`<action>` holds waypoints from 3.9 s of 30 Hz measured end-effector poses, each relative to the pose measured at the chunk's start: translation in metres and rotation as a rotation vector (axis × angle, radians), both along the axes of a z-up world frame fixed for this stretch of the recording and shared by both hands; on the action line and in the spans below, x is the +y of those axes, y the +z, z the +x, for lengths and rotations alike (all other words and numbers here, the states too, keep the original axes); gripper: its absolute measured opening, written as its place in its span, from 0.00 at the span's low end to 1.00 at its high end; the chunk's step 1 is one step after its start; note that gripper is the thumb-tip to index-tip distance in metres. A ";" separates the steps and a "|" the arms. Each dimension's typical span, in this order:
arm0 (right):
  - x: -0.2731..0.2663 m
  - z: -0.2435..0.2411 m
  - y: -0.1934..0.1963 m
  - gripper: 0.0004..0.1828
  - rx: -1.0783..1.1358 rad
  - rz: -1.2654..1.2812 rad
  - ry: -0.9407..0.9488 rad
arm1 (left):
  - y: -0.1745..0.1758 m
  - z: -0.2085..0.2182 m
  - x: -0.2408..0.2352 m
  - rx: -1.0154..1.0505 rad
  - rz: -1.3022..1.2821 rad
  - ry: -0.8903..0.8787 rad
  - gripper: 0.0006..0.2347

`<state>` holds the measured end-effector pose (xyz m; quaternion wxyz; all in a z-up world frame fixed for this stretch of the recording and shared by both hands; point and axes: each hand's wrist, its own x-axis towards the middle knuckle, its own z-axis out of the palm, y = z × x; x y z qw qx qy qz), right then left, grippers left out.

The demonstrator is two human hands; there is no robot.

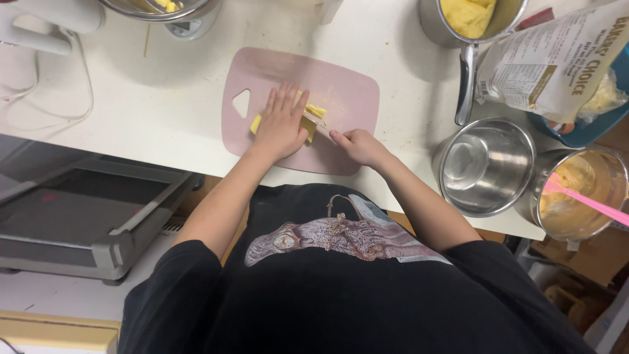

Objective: The person cuts blocks of butter into small pieces using a knife on a cutting board and puts them into a metal bowl.

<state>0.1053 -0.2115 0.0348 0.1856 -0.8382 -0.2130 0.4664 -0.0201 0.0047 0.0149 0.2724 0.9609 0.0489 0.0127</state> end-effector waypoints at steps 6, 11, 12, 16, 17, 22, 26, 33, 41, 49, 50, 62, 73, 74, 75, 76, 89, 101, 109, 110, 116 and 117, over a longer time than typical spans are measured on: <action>-0.003 0.003 0.000 0.41 -0.031 -0.008 -0.011 | -0.010 -0.003 -0.006 -0.146 0.001 0.020 0.28; -0.017 0.001 0.005 0.40 0.051 0.010 -0.119 | -0.002 0.011 -0.004 -0.078 -0.017 0.053 0.29; -0.019 0.000 0.007 0.39 0.077 -0.013 -0.157 | -0.001 0.012 -0.004 -0.079 0.003 0.054 0.30; -0.028 -0.003 0.010 0.35 0.171 0.041 -0.334 | -0.004 0.013 -0.005 -0.223 -0.003 0.126 0.31; -0.031 -0.004 0.011 0.35 0.188 0.056 -0.365 | -0.005 0.010 -0.004 -0.272 -0.007 0.172 0.31; -0.035 0.002 0.020 0.35 0.129 0.086 -0.336 | -0.005 -0.012 0.003 -0.143 -0.126 0.243 0.25; -0.036 0.009 0.033 0.35 0.074 0.040 -0.356 | -0.008 0.000 0.003 0.100 -0.063 0.171 0.19; -0.061 0.003 0.026 0.35 0.114 0.202 -0.433 | -0.037 0.036 -0.014 -0.010 -0.182 0.222 0.18; -0.080 -0.015 0.031 0.34 0.145 0.101 -0.542 | -0.029 0.028 -0.016 -0.049 -0.172 0.268 0.15; -0.086 -0.019 0.020 0.34 0.208 0.208 -0.580 | -0.020 0.033 -0.038 -0.029 0.052 0.103 0.11; -0.084 -0.019 0.024 0.34 0.183 0.142 -0.551 | -0.020 0.031 -0.040 -0.035 0.022 0.092 0.11; -0.050 -0.018 -0.016 0.38 -0.110 0.110 -0.158 | 0.003 0.004 -0.016 -0.256 0.094 -0.045 0.31; -0.041 -0.007 -0.022 0.39 -0.103 0.030 -0.092 | -0.013 0.014 -0.020 0.014 0.139 -0.145 0.34; -0.040 -0.004 -0.021 0.39 -0.104 0.036 -0.094 | -0.011 0.013 -0.021 0.031 0.143 -0.144 0.34; -0.038 -0.003 -0.021 0.39 -0.106 0.041 -0.095 | -0.009 0.014 -0.022 0.047 0.147 -0.142 0.34; -0.042 -0.006 -0.019 0.38 -0.100 0.040 -0.096 | -0.006 0.014 -0.024 0.049 0.136 -0.131 0.34; -0.042 -0.002 -0.012 0.39 -0.117 0.036 -0.059 | 0.002 0.018 -0.021 0.107 0.117 -0.104 0.35; -0.040 0.002 -0.017 0.40 -0.105 -0.003 -0.049 | 0.000 0.013 -0.031 0.100 0.093 -0.070 0.35; -0.044 0.010 -0.004 0.41 -0.134 0.013 -0.068 | 0.012 0.024 -0.022 0.048 0.117 -0.089 0.36; -0.046 0.007 -0.004 0.41 -0.127 0.002 -0.077 | 0.011 0.023 -0.023 0.049 0.117 -0.098 0.36; -0.045 0.006 -0.020 0.39 -0.103 0.040 -0.102 | -0.001 0.022 -0.030 0.091 0.109 -0.095 0.35; -0.046 0.006 -0.020 0.39 -0.124 0.057 -0.075 | -0.001 0.023 -0.028 0.090 0.118 -0.097 0.35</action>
